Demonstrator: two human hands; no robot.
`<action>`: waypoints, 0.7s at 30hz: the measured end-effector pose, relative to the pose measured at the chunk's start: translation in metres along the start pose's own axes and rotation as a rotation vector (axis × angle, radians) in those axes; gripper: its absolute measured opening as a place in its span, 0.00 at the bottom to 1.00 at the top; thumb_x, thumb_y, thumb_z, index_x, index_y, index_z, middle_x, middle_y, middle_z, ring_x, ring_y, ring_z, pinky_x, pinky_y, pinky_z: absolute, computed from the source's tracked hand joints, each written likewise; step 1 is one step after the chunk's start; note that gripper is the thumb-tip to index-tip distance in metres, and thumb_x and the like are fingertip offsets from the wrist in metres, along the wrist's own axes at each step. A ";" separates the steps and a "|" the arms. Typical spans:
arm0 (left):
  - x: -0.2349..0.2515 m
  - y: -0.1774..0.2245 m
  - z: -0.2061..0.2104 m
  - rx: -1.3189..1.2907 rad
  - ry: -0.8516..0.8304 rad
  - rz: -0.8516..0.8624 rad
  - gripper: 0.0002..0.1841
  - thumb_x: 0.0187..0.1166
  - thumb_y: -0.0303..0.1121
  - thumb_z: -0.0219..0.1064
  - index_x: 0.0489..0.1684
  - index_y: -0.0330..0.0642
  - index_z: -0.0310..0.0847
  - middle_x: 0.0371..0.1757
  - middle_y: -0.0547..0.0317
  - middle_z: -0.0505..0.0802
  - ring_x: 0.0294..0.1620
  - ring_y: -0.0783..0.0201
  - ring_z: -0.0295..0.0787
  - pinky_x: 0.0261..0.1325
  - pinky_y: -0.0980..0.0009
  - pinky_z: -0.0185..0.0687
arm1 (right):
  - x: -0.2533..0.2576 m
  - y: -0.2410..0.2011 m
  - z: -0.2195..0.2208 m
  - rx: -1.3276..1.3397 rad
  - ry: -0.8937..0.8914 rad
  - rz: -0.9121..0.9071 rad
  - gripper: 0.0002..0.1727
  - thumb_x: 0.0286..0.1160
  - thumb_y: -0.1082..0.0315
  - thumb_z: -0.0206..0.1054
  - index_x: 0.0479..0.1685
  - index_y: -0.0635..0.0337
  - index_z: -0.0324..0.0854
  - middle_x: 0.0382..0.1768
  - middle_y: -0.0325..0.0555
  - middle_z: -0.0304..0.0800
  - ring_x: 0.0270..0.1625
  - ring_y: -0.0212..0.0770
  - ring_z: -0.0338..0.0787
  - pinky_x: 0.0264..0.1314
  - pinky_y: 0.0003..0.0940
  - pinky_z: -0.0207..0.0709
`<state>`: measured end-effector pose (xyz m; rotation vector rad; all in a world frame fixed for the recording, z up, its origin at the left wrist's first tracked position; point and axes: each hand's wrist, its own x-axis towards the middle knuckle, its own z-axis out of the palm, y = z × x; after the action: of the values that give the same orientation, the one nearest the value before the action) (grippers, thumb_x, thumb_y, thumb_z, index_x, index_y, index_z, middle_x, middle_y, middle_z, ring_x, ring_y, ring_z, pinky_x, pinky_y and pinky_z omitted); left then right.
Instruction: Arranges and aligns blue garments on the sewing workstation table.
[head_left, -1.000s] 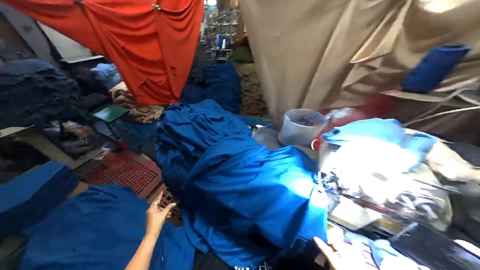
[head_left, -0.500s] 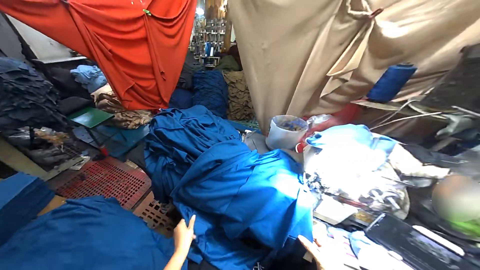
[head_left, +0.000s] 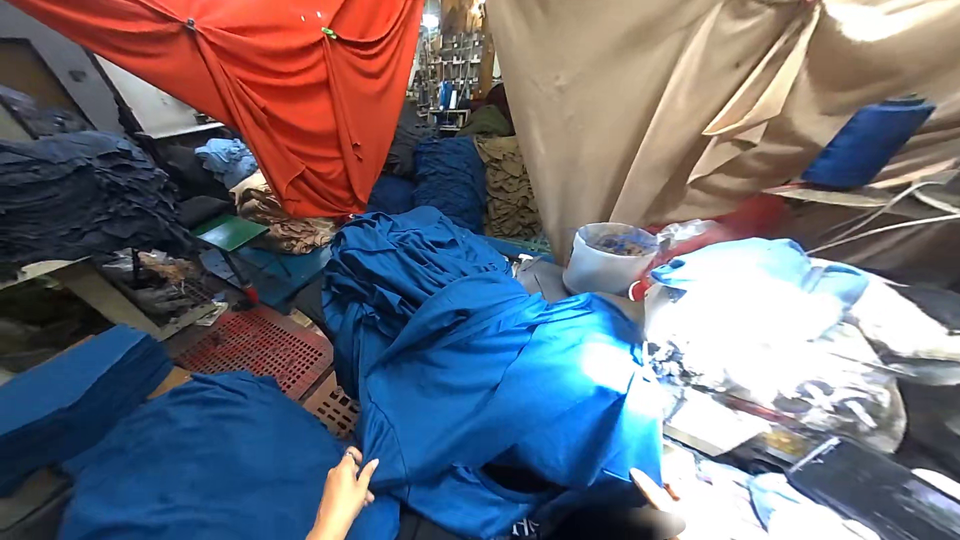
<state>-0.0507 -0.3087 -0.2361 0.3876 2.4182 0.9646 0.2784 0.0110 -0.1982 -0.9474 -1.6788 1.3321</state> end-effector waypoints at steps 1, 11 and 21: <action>-0.003 -0.004 0.004 -0.025 0.015 0.007 0.20 0.87 0.39 0.65 0.61 0.27 0.76 0.35 0.43 0.93 0.28 0.54 0.96 0.39 0.57 0.95 | 0.000 0.000 0.000 0.015 0.004 -0.005 0.06 0.75 0.74 0.66 0.45 0.66 0.83 0.37 0.30 0.92 0.44 0.18 0.89 0.54 0.19 0.84; -0.016 -0.005 -0.006 0.114 0.146 0.194 0.17 0.83 0.42 0.69 0.47 0.32 0.89 0.32 0.48 0.96 0.29 0.55 0.95 0.42 0.55 0.93 | 0.000 -0.006 0.001 -0.001 0.001 0.043 0.06 0.75 0.73 0.67 0.45 0.66 0.83 0.36 0.32 0.90 0.42 0.18 0.88 0.53 0.18 0.83; -0.006 0.300 -0.211 0.147 0.773 0.923 0.18 0.90 0.28 0.58 0.53 0.10 0.77 0.54 0.17 0.86 0.58 0.33 0.85 0.69 0.44 0.75 | -0.002 -0.043 0.033 0.450 0.001 0.175 0.15 0.70 0.78 0.70 0.56 0.70 0.84 0.46 0.49 0.95 0.51 0.38 0.94 0.60 0.36 0.87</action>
<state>-0.1387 -0.2167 0.1081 1.5117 3.0302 1.5109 0.2457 -0.0116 -0.1616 -0.8355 -1.2352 1.7311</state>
